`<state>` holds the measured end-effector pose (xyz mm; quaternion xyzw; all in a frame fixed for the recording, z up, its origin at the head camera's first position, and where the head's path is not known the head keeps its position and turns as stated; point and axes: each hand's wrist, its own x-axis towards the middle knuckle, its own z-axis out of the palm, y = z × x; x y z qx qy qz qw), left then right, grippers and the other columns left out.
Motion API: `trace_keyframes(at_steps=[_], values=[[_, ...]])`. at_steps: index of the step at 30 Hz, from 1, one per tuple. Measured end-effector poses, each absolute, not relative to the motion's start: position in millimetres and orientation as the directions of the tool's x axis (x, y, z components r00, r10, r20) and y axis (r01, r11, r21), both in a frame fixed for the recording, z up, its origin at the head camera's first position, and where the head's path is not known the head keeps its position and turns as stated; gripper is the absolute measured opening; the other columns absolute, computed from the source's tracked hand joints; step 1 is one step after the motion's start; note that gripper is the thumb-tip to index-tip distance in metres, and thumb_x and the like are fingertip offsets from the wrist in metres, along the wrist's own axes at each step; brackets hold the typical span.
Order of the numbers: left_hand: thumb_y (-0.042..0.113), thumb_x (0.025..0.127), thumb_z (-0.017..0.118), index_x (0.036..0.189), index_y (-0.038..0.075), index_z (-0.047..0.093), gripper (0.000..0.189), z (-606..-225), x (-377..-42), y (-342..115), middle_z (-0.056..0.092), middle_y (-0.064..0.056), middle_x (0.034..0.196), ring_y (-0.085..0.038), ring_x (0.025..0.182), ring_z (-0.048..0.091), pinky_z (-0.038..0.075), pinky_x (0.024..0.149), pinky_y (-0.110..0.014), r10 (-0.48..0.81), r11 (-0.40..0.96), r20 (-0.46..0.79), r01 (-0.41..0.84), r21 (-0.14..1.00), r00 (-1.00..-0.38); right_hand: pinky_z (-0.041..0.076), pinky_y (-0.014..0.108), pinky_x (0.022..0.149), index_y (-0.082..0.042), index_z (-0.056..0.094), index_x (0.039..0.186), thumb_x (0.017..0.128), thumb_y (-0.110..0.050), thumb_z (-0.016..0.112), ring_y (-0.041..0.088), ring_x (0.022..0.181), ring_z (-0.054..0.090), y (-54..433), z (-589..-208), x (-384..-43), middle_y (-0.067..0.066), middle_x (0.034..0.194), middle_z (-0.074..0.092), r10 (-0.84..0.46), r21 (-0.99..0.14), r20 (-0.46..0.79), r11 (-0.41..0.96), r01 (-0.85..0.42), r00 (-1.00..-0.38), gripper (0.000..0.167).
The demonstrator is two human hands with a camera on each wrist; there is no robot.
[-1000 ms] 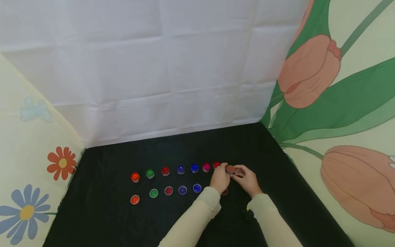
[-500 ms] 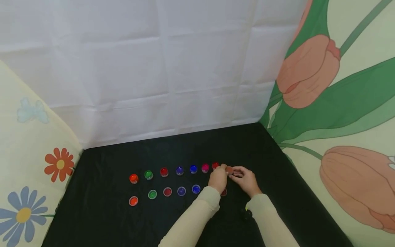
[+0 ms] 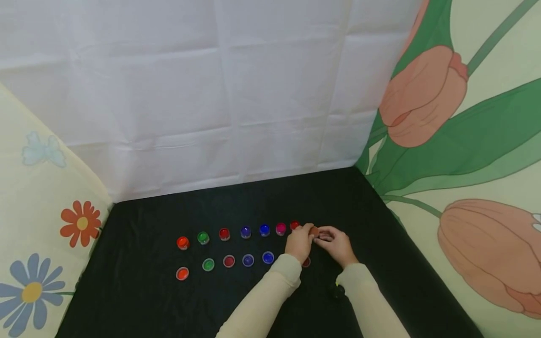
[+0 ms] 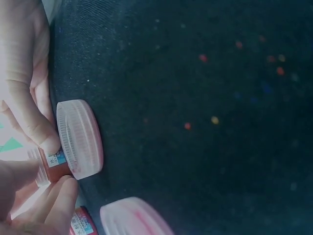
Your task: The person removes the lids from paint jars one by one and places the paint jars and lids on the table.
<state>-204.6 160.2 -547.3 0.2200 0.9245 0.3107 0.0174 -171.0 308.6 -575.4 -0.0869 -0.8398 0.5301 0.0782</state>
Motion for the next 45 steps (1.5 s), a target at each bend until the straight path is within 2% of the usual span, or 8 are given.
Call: trace_keyframes(at_steps=[6,15,22,27,36,45], values=[[0.016,0.102,0.061,0.131,0.013,0.063,0.029,-548.7,-204.9,162.2,0.07,-0.011,0.106,-0.026,0.081,0.07,0.057,0.072,-0.036,0.412,0.713,0.09,0.383,0.587,-0.907,0.057,0.024,0.081,0.003,0.07,0.112,0.086,-0.001,0.079,0.02,0.096,0.072,308.3,-575.2,-170.5,0.018,0.108,0.072,0.236,-0.907,0.049,0.418,0.056,-0.971,0.027],[0.021,0.1,0.066,0.12,0.009,0.059,0.025,-548.2,-205.4,163.1,0.07,-0.011,0.103,-0.026,0.081,0.07,0.057,0.071,-0.036,0.372,0.719,0.059,0.328,0.613,-0.926,0.057,0.026,0.083,0.004,0.069,0.112,0.087,-0.002,0.078,0.025,0.098,0.072,306.4,-575.9,-171.3,0.019,0.109,0.072,0.242,-0.905,0.051,0.421,0.058,-0.969,0.027],[0.014,0.102,0.059,0.136,0.016,0.061,0.034,-550.2,-202.5,162.0,0.069,-0.012,0.108,-0.026,0.081,0.07,0.057,0.073,-0.036,0.394,0.688,0.083,0.354,0.634,-0.915,0.058,0.031,0.085,0.002,0.068,0.113,0.088,-0.003,0.078,0.029,0.102,0.071,306.9,-575.7,-170.1,0.018,0.11,0.071,0.247,-0.904,0.028,0.42,0.081,-0.969,0.028],[0.011,0.104,0.055,0.131,0.012,0.061,0.028,-549.2,-201.4,160.4,0.069,-0.011,0.107,-0.027,0.085,0.07,0.057,0.077,-0.037,0.384,0.673,0.077,0.336,0.659,-0.92,0.057,0.033,0.087,0.002,0.068,0.114,0.088,-0.004,0.078,0.03,0.103,0.07,307.4,-577.7,-171.2,0.018,0.112,0.071,0.246,-0.908,0.023,0.411,0.083,-0.969,0.029],[0.015,0.104,0.057,0.119,0.009,0.056,0.017,-552.2,-203.4,160.8,0.069,-0.011,0.102,-0.027,0.085,0.069,0.057,0.077,-0.038,0.364,0.669,0.073,0.315,0.673,-0.928,0.057,0.03,0.087,0.002,0.068,0.113,0.087,-0.002,0.078,0.029,0.103,0.07,306.5,-576.4,-171.3,0.018,0.111,0.071,0.249,-0.906,0.037,0.417,0.072,-0.968,0.028],[0.014,0.103,0.059,0.136,0.016,0.06,0.034,-553.5,-201.7,162.0,0.068,-0.012,0.106,-0.027,0.079,0.069,0.057,0.073,-0.037,0.381,0.681,0.11,0.359,0.638,-0.918,0.057,0.03,0.086,0.002,0.069,0.112,0.087,-0.003,0.079,0.029,0.102,0.07,306.2,-576.4,-171.1,0.018,0.11,0.072,0.243,-0.904,0.055,0.424,0.056,-0.968,0.028]])
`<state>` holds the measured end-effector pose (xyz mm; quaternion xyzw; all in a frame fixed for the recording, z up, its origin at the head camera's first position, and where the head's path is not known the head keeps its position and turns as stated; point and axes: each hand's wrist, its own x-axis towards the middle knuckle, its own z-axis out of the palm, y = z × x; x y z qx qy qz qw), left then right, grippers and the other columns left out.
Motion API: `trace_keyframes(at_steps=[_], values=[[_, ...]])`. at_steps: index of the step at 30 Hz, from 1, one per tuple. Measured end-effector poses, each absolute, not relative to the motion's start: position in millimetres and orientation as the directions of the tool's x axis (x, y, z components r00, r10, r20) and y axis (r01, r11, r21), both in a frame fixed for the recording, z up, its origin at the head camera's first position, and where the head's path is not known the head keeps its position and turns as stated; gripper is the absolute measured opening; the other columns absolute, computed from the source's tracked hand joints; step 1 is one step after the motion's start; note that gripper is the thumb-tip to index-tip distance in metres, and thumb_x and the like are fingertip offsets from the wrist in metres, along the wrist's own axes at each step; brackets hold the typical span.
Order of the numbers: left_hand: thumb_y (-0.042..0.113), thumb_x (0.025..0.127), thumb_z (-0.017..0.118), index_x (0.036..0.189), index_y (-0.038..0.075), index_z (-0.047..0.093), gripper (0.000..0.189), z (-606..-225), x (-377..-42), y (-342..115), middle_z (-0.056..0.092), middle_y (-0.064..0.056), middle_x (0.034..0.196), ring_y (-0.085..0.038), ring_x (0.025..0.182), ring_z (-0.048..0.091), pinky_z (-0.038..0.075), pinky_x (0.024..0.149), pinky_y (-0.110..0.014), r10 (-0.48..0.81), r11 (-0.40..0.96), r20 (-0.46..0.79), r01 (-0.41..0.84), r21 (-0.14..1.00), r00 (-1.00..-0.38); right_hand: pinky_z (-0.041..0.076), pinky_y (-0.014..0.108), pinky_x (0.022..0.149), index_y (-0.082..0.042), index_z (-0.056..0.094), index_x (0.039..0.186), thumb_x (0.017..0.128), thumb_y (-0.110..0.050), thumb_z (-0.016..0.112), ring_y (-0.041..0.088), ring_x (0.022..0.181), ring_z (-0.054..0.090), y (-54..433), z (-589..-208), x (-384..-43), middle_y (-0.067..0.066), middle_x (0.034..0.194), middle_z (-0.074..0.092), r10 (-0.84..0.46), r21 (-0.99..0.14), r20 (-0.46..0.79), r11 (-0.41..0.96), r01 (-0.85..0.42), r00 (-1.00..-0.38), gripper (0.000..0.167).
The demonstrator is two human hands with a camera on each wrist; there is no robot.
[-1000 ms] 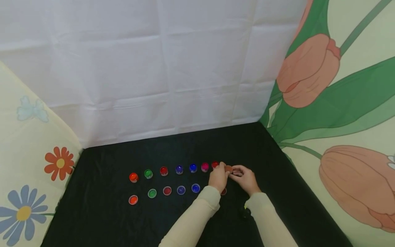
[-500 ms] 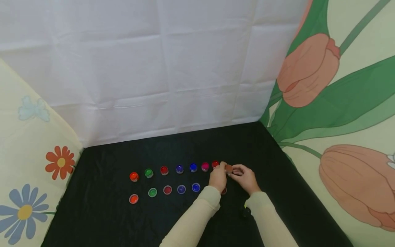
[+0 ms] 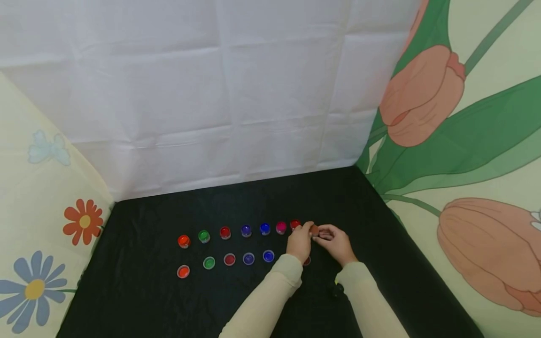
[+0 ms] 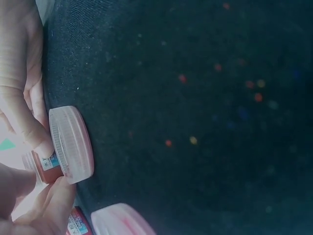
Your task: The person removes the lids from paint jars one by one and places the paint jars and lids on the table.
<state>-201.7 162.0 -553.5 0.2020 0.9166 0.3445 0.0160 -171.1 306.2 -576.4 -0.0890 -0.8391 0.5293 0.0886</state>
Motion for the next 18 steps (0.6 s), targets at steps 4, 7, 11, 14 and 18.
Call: trace_keyframes(at_steps=[4,7,11,14,18], values=[[0.015,0.103,0.059,0.133,0.014,0.061,0.03,-552.1,-200.1,161.7,0.068,-0.011,0.105,-0.027,0.08,0.069,0.057,0.073,-0.036,0.382,0.69,0.117,0.367,0.624,-0.917,0.057,0.03,0.086,0.002,0.068,0.113,0.087,-0.003,0.078,0.028,0.102,0.07,306.3,-576.3,-171.4,0.018,0.11,0.072,0.243,-0.904,0.053,0.423,0.057,-0.969,0.028],[0.016,0.102,0.061,0.129,0.012,0.06,0.028,-551.5,-199.9,162.0,0.067,-0.012,0.104,-0.028,0.081,0.069,0.057,0.072,-0.037,0.372,0.69,0.12,0.36,0.628,-0.92,0.057,0.03,0.086,0.002,0.068,0.113,0.088,-0.003,0.078,0.029,0.102,0.07,306.4,-576.2,-171.7,0.018,0.111,0.071,0.245,-0.906,0.051,0.419,0.058,-0.968,0.027],[0.018,0.1,0.065,0.122,0.009,0.058,0.025,-552.2,-200.6,162.8,0.068,-0.012,0.103,-0.028,0.083,0.07,0.057,0.074,-0.038,0.351,0.69,0.105,0.333,0.643,-0.93,0.057,0.03,0.086,0.002,0.068,0.112,0.088,-0.003,0.078,0.029,0.102,0.07,306.0,-576.1,-171.3,0.019,0.111,0.071,0.246,-0.905,0.052,0.421,0.058,-0.968,0.027],[0.019,0.1,0.066,0.117,0.008,0.057,0.023,-551.6,-200.9,162.8,0.068,-0.012,0.102,-0.028,0.085,0.07,0.057,0.075,-0.038,0.343,0.692,0.084,0.312,0.651,-0.936,0.057,0.031,0.086,0.002,0.068,0.112,0.088,-0.002,0.078,0.029,0.101,0.07,305.6,-576.4,-170.8,0.019,0.111,0.071,0.246,-0.903,0.054,0.426,0.058,-0.968,0.027],[0.017,0.101,0.063,0.125,0.009,0.056,0.026,-549.5,-200.5,161.6,0.068,-0.012,0.105,-0.028,0.084,0.07,0.057,0.074,-0.038,0.356,0.681,0.069,0.31,0.663,-0.932,0.057,0.03,0.086,0.002,0.069,0.112,0.087,-0.003,0.079,0.026,0.099,0.071,305.6,-577.2,-170.3,0.018,0.109,0.072,0.25,-0.9,0.064,0.432,0.052,-0.966,0.027]])
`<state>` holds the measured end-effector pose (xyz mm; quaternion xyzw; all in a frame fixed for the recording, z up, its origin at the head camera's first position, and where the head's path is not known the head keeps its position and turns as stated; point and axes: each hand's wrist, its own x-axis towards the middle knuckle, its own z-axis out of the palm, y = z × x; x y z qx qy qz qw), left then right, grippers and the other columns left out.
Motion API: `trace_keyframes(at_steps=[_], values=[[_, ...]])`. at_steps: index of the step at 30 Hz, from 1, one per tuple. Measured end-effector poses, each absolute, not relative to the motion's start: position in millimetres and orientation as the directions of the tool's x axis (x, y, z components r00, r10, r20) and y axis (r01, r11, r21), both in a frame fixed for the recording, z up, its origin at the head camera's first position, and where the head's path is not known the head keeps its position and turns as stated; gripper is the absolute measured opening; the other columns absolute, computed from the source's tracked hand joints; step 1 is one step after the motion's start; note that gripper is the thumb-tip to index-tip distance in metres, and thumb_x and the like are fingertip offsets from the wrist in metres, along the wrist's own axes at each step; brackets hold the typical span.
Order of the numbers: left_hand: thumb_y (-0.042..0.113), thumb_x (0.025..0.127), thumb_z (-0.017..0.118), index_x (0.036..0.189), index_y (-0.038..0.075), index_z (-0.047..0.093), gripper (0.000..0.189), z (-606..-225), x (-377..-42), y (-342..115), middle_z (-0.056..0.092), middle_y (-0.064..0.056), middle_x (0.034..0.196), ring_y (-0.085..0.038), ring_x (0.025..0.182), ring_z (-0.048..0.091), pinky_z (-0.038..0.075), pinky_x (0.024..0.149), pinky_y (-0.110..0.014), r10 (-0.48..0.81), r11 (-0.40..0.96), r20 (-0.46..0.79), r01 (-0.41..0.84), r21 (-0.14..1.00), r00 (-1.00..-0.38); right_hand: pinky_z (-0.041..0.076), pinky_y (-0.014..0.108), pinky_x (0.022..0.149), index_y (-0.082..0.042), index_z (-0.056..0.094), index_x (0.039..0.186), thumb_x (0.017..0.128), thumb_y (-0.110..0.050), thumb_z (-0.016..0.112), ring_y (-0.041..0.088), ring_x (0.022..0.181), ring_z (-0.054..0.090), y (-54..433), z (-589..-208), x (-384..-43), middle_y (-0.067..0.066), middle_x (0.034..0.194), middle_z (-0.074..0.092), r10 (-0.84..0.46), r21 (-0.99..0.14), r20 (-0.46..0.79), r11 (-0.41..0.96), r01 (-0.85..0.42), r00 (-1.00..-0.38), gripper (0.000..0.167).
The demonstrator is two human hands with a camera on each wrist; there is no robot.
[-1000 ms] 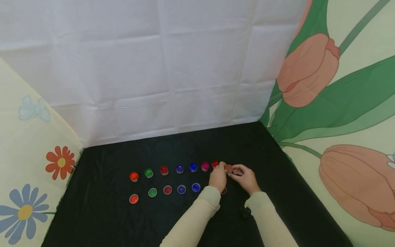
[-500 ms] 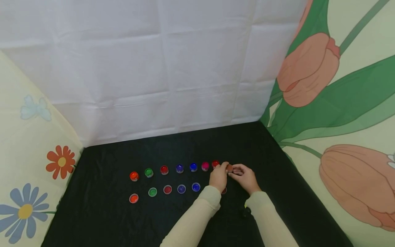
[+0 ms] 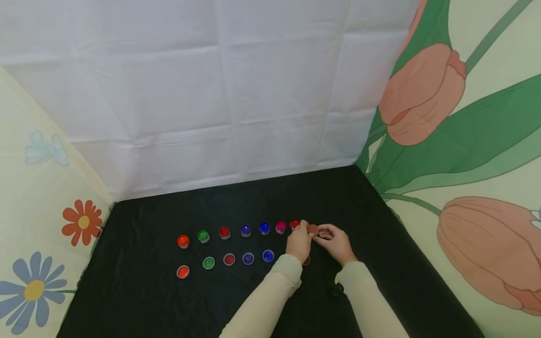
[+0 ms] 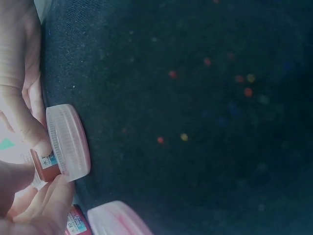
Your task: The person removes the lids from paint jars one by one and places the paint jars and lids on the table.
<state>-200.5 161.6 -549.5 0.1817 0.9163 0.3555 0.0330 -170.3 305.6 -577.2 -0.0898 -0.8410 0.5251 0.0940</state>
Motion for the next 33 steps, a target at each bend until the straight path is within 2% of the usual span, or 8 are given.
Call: trace_keyframes(at_steps=[5,12,20,23,27,33], values=[[0.013,0.104,0.056,0.138,0.017,0.059,0.035,-549.3,-198.6,160.1,0.067,-0.013,0.11,-0.03,0.079,0.07,0.057,0.073,-0.038,0.395,0.668,0.106,0.364,0.649,-0.913,0.056,0.024,0.083,0.003,0.069,0.111,0.086,-0.003,0.08,0.022,0.096,0.071,305.5,-578.0,-170.4,0.018,0.106,0.072,0.253,-0.9,0.076,0.433,0.042,-0.964,0.028],[0.013,0.105,0.053,0.135,0.016,0.06,0.031,-550.0,-197.5,159.5,0.066,-0.014,0.11,-0.031,0.079,0.069,0.057,0.073,-0.039,0.397,0.669,0.111,0.37,0.645,-0.911,0.056,0.024,0.083,0.002,0.069,0.112,0.087,-0.004,0.08,0.022,0.097,0.071,305.4,-578.3,-170.4,0.017,0.107,0.072,0.251,-0.903,0.06,0.426,0.055,-0.966,0.028],[0.018,0.101,0.063,0.123,0.01,0.056,0.024,-550.1,-200.2,160.9,0.068,-0.013,0.105,-0.029,0.084,0.07,0.057,0.075,-0.038,0.362,0.692,0.071,0.319,0.648,-0.929,0.057,0.026,0.085,0.002,0.068,0.112,0.087,-0.002,0.079,0.024,0.099,0.07,305.3,-578.2,-171.5,0.018,0.11,0.071,0.254,-0.912,0.052,0.407,0.058,-0.966,0.028],[0.016,0.101,0.064,0.129,0.013,0.056,0.03,-552.2,-200.6,160.7,0.068,-0.012,0.104,-0.027,0.08,0.07,0.057,0.073,-0.037,0.373,0.694,0.09,0.342,0.633,-0.923,0.056,0.025,0.084,0.003,0.068,0.112,0.086,-0.001,0.079,0.023,0.097,0.071,305.2,-579.0,-171.6,0.019,0.109,0.072,0.249,-0.908,0.063,0.417,0.048,-0.966,0.028],[0.01,0.102,0.057,0.138,0.02,0.059,0.037,-550.9,-198.9,158.9,0.067,-0.013,0.107,-0.029,0.076,0.069,0.057,0.072,-0.038,0.408,0.682,0.125,0.393,0.616,-0.904,0.054,0.018,0.081,0.002,0.069,0.111,0.086,-0.002,0.08,0.022,0.097,0.07,305.0,-579.1,-171.4,0.018,0.107,0.072,0.248,-0.906,0.074,0.422,0.039,-0.966,0.028],[0.009,0.103,0.052,0.133,0.02,0.062,0.034,-550.2,-198.4,158.2,0.066,-0.012,0.109,-0.031,0.078,0.069,0.057,0.074,-0.04,0.41,0.68,0.132,0.4,0.614,-0.902,0.053,0.017,0.081,0.003,0.069,0.11,0.086,-0.004,0.08,0.02,0.096,0.07,305.6,-579.4,-171.0,0.018,0.107,0.072,0.245,-0.906,0.084,0.422,0.029,-0.966,0.027]])
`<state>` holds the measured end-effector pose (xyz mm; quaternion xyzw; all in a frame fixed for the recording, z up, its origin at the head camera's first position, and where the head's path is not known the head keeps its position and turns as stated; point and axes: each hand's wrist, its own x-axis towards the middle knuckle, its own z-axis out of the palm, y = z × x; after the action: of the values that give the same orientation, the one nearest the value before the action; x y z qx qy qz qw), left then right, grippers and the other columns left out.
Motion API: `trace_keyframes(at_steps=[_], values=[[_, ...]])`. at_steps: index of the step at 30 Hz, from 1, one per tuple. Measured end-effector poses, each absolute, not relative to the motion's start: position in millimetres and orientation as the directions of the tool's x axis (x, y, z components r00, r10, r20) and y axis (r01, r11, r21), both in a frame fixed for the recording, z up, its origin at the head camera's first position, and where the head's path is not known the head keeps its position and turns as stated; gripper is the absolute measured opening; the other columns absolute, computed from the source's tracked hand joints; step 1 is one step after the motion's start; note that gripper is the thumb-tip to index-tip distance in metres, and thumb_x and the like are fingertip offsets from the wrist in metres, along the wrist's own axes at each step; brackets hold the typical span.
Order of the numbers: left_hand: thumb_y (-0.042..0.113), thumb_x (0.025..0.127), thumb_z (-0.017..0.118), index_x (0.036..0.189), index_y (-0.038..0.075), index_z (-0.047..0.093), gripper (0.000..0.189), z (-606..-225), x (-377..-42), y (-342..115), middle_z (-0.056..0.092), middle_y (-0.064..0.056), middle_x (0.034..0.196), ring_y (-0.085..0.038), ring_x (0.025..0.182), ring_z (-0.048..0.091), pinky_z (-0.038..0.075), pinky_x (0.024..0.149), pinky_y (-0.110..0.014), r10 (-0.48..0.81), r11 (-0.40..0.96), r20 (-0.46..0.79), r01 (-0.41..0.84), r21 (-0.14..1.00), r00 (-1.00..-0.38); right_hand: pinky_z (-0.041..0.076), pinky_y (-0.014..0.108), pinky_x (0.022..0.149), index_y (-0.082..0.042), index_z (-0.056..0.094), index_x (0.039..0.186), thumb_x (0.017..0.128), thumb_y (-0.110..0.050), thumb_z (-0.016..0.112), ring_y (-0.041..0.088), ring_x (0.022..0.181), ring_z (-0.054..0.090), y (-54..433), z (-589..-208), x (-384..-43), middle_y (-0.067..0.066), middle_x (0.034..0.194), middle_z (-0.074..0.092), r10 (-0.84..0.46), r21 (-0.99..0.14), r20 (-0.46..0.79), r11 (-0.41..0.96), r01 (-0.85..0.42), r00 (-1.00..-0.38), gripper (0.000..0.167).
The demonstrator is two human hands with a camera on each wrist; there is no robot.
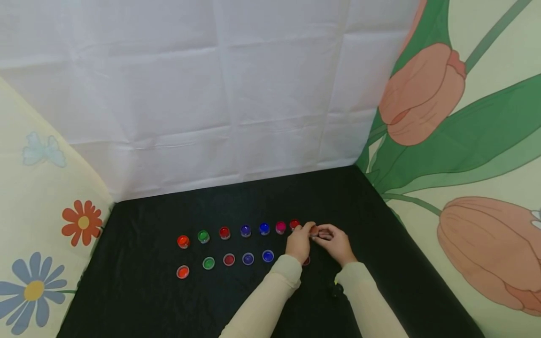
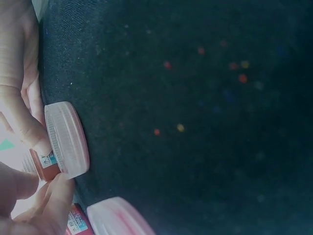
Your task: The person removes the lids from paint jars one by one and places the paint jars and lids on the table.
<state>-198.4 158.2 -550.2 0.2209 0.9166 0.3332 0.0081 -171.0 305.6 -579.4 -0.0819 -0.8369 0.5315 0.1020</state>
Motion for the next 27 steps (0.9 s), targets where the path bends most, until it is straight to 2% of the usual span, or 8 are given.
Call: trace_keyframes(at_steps=[13,19,27], values=[[0.018,0.1,0.066,0.124,0.011,0.056,0.027,-554.4,-201.7,161.7,0.067,-0.011,0.101,-0.028,0.079,0.069,0.057,0.071,-0.037,0.367,0.691,0.126,0.361,0.626,-0.922,0.057,0.026,0.083,0.002,0.068,0.11,0.086,-0.001,0.08,0.022,0.096,0.071,305.7,-578.3,-170.7,0.019,0.108,0.072,0.25,-0.906,0.074,0.421,0.039,-0.966,0.027],[0.011,0.103,0.057,0.137,0.02,0.059,0.036,-556.2,-201.5,159.6,0.066,-0.01,0.105,-0.027,0.075,0.068,0.056,0.071,-0.037,0.397,0.674,0.139,0.391,0.626,-0.907,0.057,0.024,0.081,0.002,0.069,0.11,0.085,-0.002,0.081,0.019,0.093,0.071,306.7,-580.4,-171.5,0.017,0.104,0.072,0.248,-0.9,0.102,0.436,0.017,-0.963,0.028],[0.011,0.104,0.052,0.133,0.02,0.059,0.032,-556.1,-200.5,158.7,0.065,-0.01,0.106,-0.03,0.075,0.068,0.057,0.071,-0.038,0.393,0.679,0.136,0.386,0.624,-0.91,0.056,0.021,0.081,0.001,0.069,0.11,0.085,-0.002,0.081,0.017,0.093,0.07,305.7,-579.3,-171.7,0.017,0.105,0.072,0.248,-0.894,0.104,0.448,0.018,-0.963,0.028]])
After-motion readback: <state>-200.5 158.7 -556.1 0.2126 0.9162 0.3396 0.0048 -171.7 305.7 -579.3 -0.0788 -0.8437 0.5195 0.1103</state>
